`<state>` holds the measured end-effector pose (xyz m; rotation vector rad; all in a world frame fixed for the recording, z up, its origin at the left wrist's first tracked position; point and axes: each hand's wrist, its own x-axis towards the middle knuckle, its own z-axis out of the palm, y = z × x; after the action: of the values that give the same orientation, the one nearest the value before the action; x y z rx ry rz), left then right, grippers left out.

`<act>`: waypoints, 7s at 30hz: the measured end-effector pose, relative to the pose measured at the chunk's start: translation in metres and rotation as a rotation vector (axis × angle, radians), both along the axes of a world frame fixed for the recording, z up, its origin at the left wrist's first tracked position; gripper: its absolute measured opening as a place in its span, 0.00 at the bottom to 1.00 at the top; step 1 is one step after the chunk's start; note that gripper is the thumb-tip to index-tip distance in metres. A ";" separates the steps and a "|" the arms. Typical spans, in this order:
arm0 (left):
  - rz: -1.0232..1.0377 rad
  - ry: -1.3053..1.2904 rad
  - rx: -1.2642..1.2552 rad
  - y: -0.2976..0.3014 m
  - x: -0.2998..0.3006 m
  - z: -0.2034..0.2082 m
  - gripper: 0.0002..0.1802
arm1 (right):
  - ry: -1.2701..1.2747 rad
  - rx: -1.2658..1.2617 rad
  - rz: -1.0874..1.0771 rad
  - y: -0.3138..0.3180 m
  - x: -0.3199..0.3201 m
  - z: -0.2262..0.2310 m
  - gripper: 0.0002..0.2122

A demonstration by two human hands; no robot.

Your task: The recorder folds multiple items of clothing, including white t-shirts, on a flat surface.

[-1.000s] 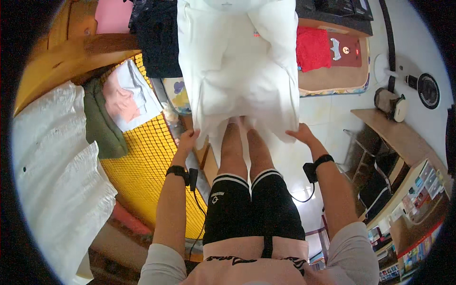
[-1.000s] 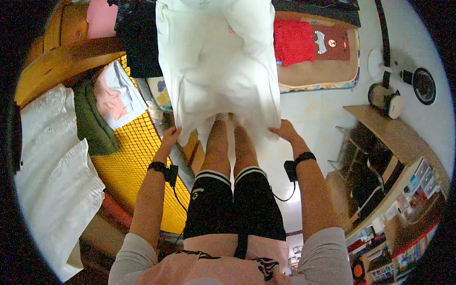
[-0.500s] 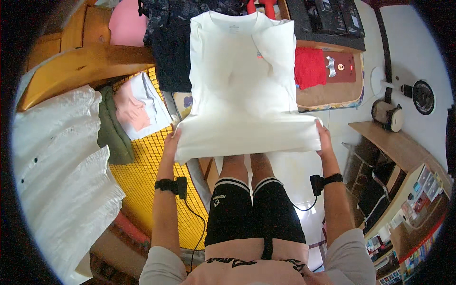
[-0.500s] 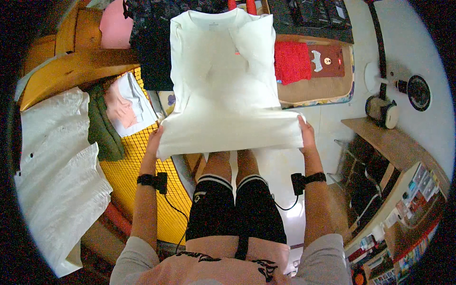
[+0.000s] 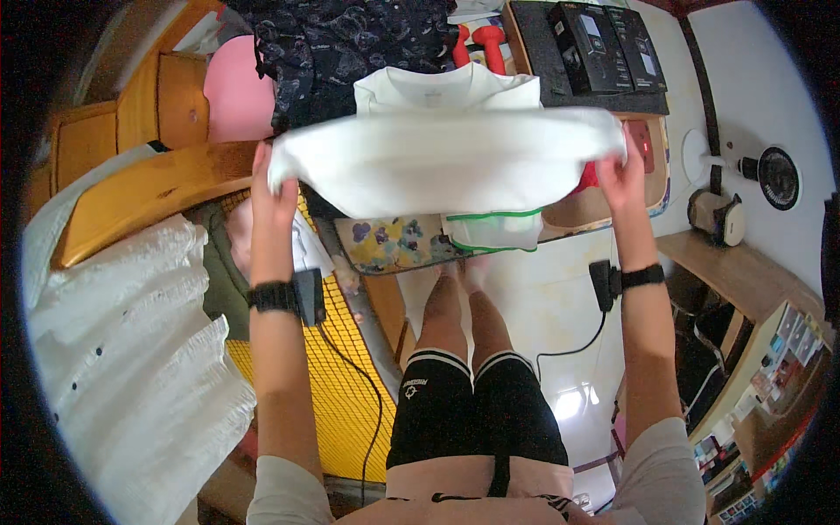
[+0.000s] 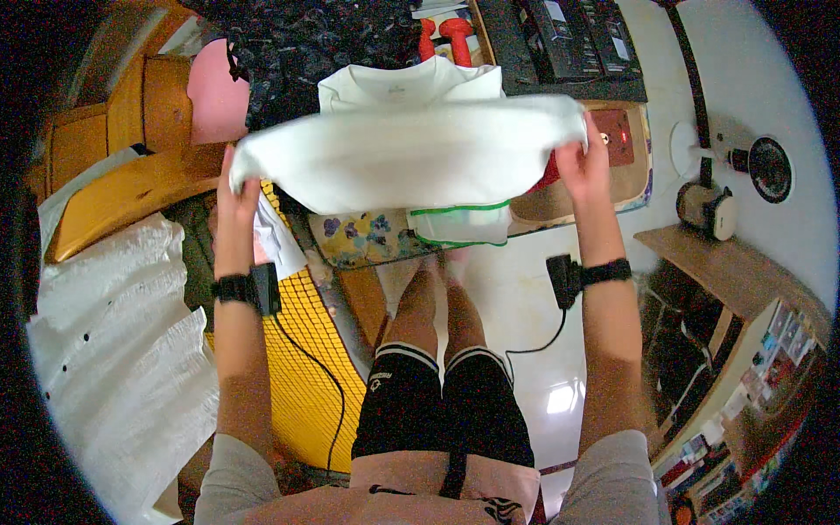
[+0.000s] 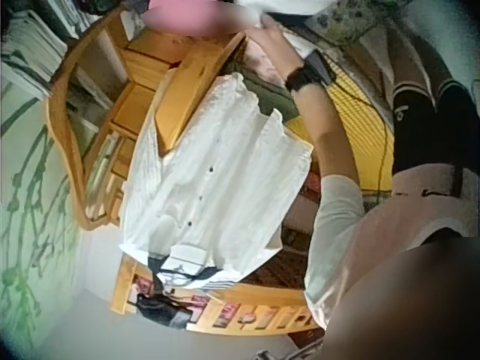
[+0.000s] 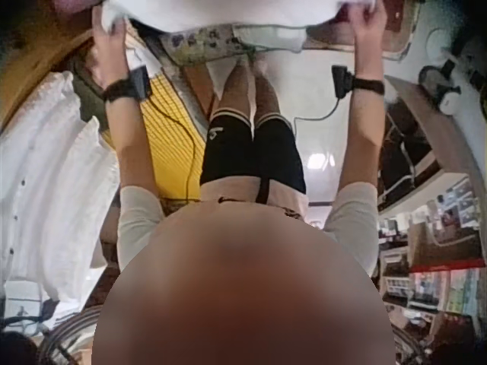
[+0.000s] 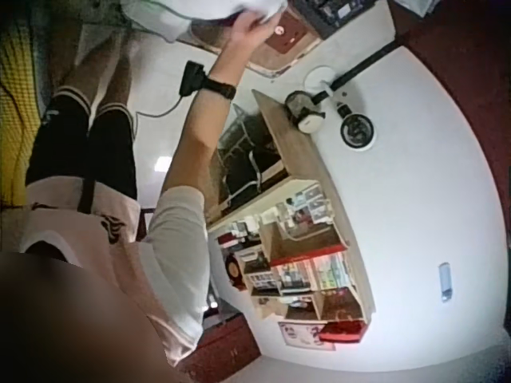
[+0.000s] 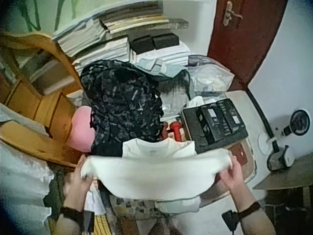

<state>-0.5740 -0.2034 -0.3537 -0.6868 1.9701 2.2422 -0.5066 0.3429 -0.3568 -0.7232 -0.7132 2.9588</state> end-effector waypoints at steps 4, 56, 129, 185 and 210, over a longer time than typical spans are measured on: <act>0.089 0.014 0.525 0.016 -0.038 0.002 0.28 | -0.121 -0.006 -0.014 -0.066 -0.036 0.030 0.17; -1.189 0.717 -1.542 0.105 -0.095 -0.038 0.15 | 0.481 2.613 1.012 -0.113 -0.145 -0.059 0.16; -0.024 -0.659 1.178 0.360 0.229 -0.047 0.26 | -0.448 0.299 0.626 -0.083 0.007 0.001 0.19; 0.264 -0.845 0.946 0.287 0.180 0.030 0.11 | -0.280 0.687 0.155 -0.131 -0.002 0.012 0.16; 0.079 0.157 -0.756 0.066 0.104 -0.017 0.25 | -0.246 1.358 0.327 -0.223 -0.030 -0.073 0.16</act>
<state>-0.4699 -0.1370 -0.3710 -0.6521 2.9340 1.5667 -0.5362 0.1197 -0.4303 -0.7760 -2.5376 1.7505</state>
